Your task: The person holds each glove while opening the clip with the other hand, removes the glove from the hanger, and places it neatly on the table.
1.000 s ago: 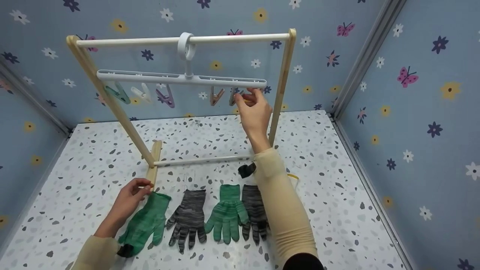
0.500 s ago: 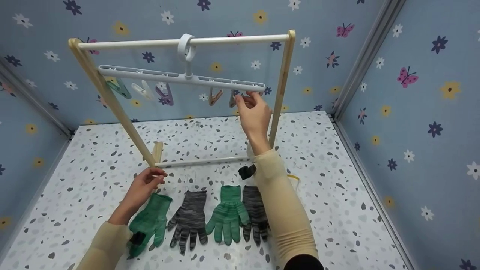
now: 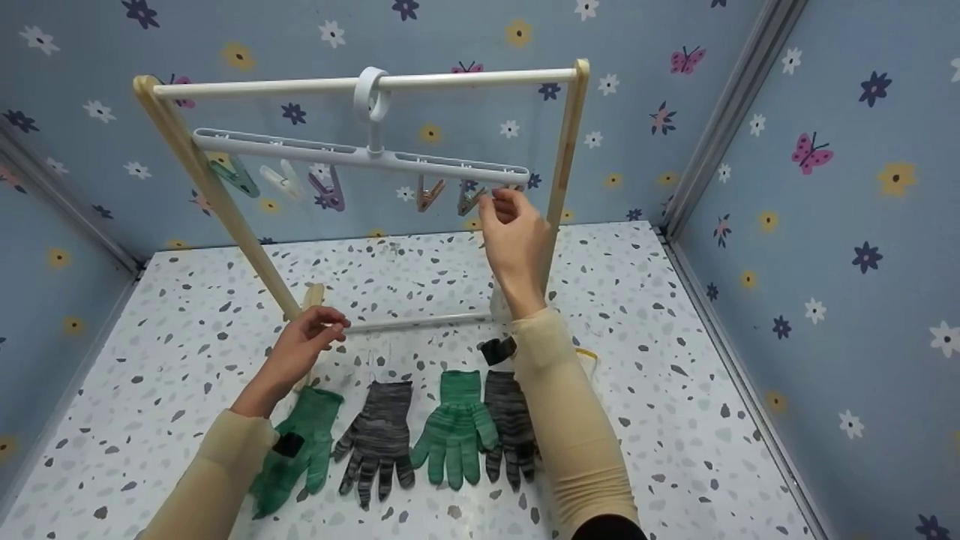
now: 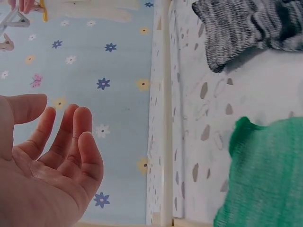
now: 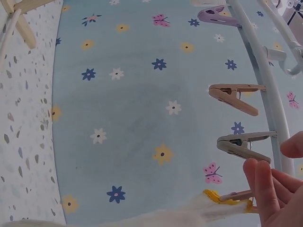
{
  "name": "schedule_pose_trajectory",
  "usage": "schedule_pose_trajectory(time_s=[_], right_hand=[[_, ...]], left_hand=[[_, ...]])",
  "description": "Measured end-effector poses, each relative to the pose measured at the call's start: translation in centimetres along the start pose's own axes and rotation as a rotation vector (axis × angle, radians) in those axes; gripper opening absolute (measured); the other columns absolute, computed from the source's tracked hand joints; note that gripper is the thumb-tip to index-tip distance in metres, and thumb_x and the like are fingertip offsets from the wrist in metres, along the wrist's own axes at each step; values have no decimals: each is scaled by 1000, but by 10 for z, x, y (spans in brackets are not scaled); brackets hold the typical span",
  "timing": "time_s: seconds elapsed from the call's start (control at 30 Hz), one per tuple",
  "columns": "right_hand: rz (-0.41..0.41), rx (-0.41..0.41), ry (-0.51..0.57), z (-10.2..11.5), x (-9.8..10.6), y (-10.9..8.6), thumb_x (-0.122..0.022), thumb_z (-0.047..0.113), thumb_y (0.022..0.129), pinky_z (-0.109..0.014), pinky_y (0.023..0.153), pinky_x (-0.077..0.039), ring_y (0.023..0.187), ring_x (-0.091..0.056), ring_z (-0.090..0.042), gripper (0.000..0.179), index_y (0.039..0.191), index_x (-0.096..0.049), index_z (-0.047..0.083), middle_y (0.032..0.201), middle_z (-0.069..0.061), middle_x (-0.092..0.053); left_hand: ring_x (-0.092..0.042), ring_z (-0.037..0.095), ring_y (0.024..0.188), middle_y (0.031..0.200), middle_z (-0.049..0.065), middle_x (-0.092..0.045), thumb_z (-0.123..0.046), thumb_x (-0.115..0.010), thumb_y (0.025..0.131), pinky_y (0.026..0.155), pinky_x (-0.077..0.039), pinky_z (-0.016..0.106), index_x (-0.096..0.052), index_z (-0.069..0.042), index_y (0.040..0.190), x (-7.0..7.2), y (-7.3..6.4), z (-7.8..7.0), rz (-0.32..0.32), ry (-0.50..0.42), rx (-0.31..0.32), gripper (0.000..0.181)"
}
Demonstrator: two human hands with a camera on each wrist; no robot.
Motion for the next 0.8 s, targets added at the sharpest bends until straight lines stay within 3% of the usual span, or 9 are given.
schedule_pose_trajectory(time_s=[0.13, 0.37, 0.63, 0.8], right_hand=[[-86, 57, 19, -2, 7, 0, -68, 17, 96, -25, 71, -55, 84, -70, -27, 18, 106, -72, 2, 93, -12, -72], [-242, 102, -46, -11, 14, 3, -68, 15, 95, -24, 75, -51, 83, -64, -16, 13, 103, -72, 7, 94, -6, -70], [-267, 97, -3, -18, 8, 4, -71, 11, 93, -29, 85, -52, 100, -63, -18, 27, 117, -64, 2, 114, -10, -64], [-235, 40, 64, -21, 1, 7, -73, 13, 92, -34, 94, -49, 112, -60, -20, 38, 126, -60, 3, 125, -9, -61]], left_hand=[[-60, 32, 97, 113, 13, -61, -17, -57, 103, 72, -47, 31, -60, -1, 119, -4, 6, -6, 18, -19, -29, 23], [-60, 35, 101, 115, 11, -60, -17, -57, 103, 84, -47, 41, -60, -2, 119, -14, 22, -14, 36, -53, -45, 22], [-61, 27, 100, 117, 14, -62, -17, -57, 103, 84, -46, 43, -60, -5, 119, -33, 42, -26, 36, -116, -67, 20], [-62, 32, 101, 116, 13, -64, -12, -57, 102, 84, -47, 45, -61, -4, 117, -45, 56, -34, -31, -220, -95, 17]])
Point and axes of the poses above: each hand's wrist, its own y-axis towards the middle knuckle, its own x-axis out of the back of the hand, z = x × y, the point moved 3 cm from there along y, towards the middle knuckle
